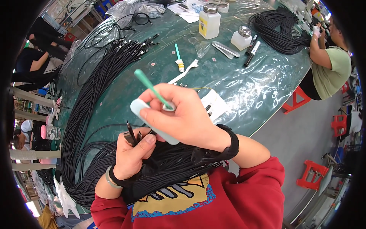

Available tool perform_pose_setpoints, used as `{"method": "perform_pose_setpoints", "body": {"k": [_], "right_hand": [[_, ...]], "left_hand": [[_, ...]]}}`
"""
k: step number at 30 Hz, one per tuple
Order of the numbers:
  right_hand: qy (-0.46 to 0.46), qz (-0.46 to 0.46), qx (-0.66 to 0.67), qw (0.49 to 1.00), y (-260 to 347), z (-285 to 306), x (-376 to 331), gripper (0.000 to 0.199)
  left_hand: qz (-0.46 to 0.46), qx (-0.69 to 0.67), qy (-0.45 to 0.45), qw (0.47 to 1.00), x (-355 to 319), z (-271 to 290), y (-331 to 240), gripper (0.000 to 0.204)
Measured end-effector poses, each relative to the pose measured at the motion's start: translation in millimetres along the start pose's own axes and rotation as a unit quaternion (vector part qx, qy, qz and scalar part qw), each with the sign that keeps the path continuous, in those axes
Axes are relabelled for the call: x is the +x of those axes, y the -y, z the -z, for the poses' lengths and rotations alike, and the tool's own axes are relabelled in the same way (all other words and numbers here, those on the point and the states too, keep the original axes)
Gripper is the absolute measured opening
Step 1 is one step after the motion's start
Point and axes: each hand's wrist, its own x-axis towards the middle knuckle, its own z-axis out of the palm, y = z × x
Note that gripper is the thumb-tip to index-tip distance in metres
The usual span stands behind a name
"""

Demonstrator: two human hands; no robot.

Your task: The person holds a bundle of cables and wipes the connectors with a cloth-wrapped tool before using a file to rub against the metal ends. They then set the tools down and rearrange the cables on the table.

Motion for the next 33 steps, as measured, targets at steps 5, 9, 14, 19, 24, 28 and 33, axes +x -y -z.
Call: {"method": "perform_pose_setpoints", "body": {"k": [5,9,14,19,24,28,33], "right_hand": [[-0.018,0.0,0.015,1.0,-5.8,-1.8,-7.8,0.019],[-0.029,0.006,-0.054,0.998,-2.8,-3.0,3.8,0.019],[-0.094,0.028,-0.01,0.995,-2.8,5.4,8.1,0.019],[-0.082,-0.011,-0.005,0.997,-4.2,12.3,-8.1,0.02],[-0.031,-0.003,-0.001,1.0,-5.9,12.0,-10.2,0.021],[0.007,0.017,0.022,1.0,-11.2,6.5,-12.8,0.019],[0.0,-0.01,0.05,0.999,-5.8,-4.2,-4.7,0.016]], "left_hand": [[-0.024,-0.001,-0.023,0.999,3.2,-0.1,-1.5,0.019],[-0.067,0.074,-0.019,0.995,2.5,-3.1,2.9,0.017],[-0.096,0.093,-0.066,0.989,5.9,-5.8,1.1,0.018],[0.005,-0.023,-0.077,0.997,7.2,2.9,-5.6,0.022],[0.029,-0.049,-0.046,0.997,4.6,10.8,-5.1,0.024],[0.032,-0.046,-0.046,0.997,4.1,8.2,-6.6,0.025],[0.018,0.019,-0.042,0.999,0.6,2.9,-4.3,0.025]]}}
